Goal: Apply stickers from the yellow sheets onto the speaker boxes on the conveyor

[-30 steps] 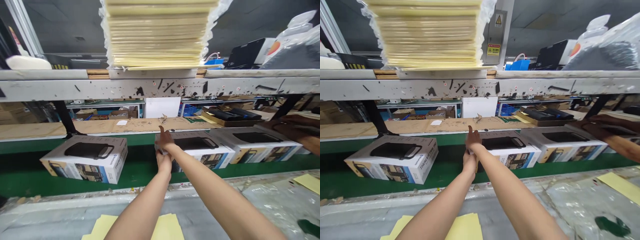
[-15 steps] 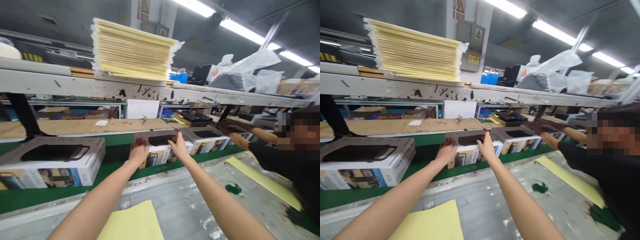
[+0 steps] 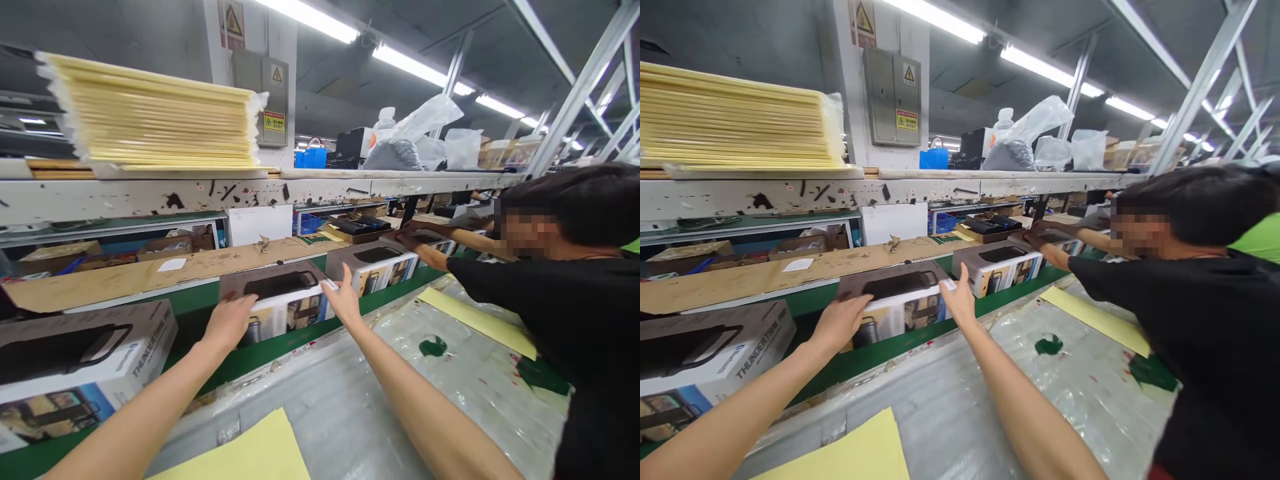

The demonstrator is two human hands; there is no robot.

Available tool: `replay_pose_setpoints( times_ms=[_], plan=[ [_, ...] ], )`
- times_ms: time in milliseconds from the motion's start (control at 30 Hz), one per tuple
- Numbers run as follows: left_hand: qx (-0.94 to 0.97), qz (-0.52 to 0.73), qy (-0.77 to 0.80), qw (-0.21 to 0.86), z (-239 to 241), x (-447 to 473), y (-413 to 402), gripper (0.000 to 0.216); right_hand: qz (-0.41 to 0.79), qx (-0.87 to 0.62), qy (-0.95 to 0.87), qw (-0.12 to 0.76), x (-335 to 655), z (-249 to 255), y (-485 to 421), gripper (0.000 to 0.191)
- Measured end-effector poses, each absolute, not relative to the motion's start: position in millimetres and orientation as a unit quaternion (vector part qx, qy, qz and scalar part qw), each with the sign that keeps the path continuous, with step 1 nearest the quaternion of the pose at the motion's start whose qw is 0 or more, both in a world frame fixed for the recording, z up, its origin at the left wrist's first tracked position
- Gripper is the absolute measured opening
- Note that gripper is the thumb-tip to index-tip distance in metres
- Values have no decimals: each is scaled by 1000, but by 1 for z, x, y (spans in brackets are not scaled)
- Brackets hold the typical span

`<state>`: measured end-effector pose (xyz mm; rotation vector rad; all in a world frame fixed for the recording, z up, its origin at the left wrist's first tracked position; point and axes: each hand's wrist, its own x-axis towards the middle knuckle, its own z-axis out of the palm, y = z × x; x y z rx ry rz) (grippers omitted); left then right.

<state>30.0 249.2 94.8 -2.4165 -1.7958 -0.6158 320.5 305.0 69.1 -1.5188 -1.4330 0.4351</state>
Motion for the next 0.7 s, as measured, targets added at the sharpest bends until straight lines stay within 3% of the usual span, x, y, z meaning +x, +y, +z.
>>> replay_pose_setpoints(
  times_ms=[167, 300, 433, 700],
  plan=[
    [-845, -142, -516, 15, 115, 61, 253, 39, 241, -527, -615, 536, 309, 77, 308, 59],
    [-862, -50, -505, -10, 117, 88, 268, 73, 284, -489, -607, 559, 301, 91, 326, 27],
    [-875, -15, -482, -37, 118, 101, 291, 89, 370, -444, -599, 555, 297, 98, 338, 22],
    [-842, -47, -528, -104, 113, 102, 305, 73, 497, -450, -512, 537, 286, 97, 370, 9]
  ],
)
